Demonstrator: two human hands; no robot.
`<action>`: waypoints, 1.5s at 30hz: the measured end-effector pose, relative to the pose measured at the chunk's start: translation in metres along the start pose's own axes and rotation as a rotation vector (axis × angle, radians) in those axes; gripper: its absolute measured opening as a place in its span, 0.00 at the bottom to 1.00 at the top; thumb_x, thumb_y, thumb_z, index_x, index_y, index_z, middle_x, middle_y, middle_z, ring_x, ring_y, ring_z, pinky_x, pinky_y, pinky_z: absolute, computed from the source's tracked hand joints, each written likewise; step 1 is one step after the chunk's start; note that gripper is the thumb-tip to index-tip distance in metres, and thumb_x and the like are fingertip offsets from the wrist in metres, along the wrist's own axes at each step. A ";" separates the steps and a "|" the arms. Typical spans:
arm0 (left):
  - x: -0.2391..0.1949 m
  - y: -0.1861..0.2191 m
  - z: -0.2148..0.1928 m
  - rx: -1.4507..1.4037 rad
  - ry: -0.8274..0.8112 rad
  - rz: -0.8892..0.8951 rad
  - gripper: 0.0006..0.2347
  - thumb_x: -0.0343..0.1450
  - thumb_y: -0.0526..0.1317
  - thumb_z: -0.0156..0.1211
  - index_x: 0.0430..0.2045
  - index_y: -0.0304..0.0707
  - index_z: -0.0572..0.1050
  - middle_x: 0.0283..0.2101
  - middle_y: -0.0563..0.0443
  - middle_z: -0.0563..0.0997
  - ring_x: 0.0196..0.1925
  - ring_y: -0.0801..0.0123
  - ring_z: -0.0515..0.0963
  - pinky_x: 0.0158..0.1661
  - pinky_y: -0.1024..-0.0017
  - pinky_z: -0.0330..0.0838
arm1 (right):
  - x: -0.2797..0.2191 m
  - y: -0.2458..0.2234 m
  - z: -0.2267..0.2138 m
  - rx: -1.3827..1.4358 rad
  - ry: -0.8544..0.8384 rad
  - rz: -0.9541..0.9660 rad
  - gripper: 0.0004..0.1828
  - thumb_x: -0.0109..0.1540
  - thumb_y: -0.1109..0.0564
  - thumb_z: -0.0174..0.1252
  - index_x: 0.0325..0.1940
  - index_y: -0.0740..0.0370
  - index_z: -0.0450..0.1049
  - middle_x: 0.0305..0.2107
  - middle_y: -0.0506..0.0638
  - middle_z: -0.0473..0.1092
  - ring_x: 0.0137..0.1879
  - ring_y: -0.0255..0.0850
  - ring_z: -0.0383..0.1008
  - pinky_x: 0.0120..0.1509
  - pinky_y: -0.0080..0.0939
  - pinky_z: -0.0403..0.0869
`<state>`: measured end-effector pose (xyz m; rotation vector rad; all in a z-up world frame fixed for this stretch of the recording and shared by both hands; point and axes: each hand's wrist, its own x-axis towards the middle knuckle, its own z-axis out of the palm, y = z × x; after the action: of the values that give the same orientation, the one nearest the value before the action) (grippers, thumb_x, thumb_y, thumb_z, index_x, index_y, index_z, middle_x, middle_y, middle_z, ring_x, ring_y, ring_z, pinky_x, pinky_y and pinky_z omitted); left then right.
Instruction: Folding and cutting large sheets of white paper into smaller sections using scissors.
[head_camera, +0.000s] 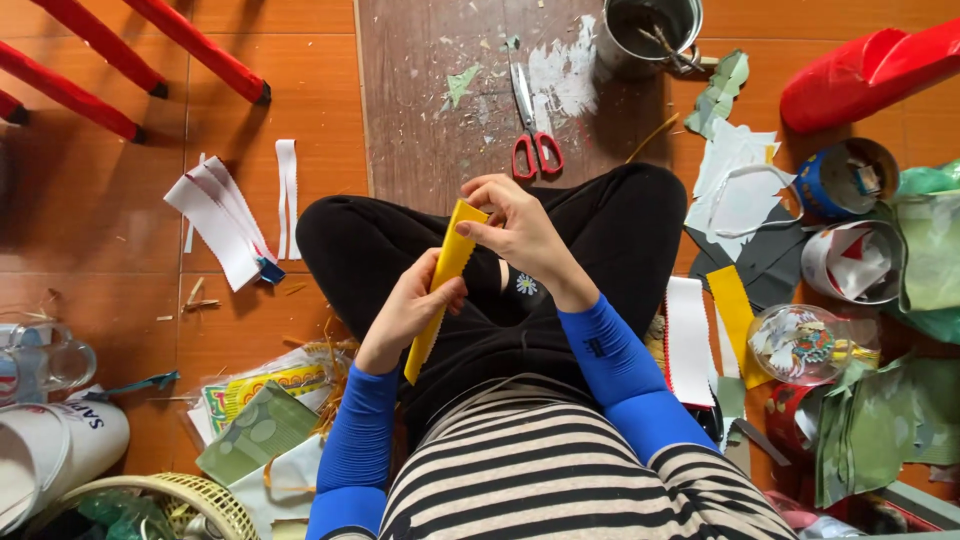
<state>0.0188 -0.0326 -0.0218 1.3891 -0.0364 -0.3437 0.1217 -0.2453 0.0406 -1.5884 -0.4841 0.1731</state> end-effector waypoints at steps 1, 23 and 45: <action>0.000 -0.002 0.000 0.001 0.001 -0.002 0.18 0.78 0.37 0.64 0.62 0.25 0.73 0.32 0.38 0.83 0.32 0.61 0.86 0.37 0.61 0.84 | -0.003 0.004 0.001 0.002 0.000 0.001 0.17 0.63 0.55 0.77 0.49 0.67 0.81 0.53 0.58 0.73 0.56 0.43 0.77 0.50 0.38 0.79; 0.012 -0.010 0.014 -0.110 0.043 -0.110 0.14 0.81 0.44 0.59 0.41 0.26 0.77 0.25 0.34 0.84 0.25 0.57 0.88 0.27 0.64 0.86 | 0.001 0.018 -0.004 0.152 0.042 0.110 0.08 0.64 0.67 0.73 0.40 0.68 0.79 0.22 0.52 0.73 0.24 0.32 0.74 0.29 0.28 0.74; -0.008 -0.022 -0.007 -0.055 0.130 -0.219 0.10 0.80 0.37 0.58 0.39 0.25 0.81 0.24 0.44 0.80 0.23 0.66 0.77 0.26 0.74 0.71 | 0.001 0.055 0.004 0.363 -0.144 0.256 0.06 0.66 0.62 0.67 0.47 0.63 0.79 0.35 0.48 0.78 0.34 0.30 0.72 0.35 0.28 0.72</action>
<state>0.0084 -0.0269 -0.0427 1.3611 0.2317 -0.4325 0.1323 -0.2417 -0.0135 -1.2801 -0.3350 0.5427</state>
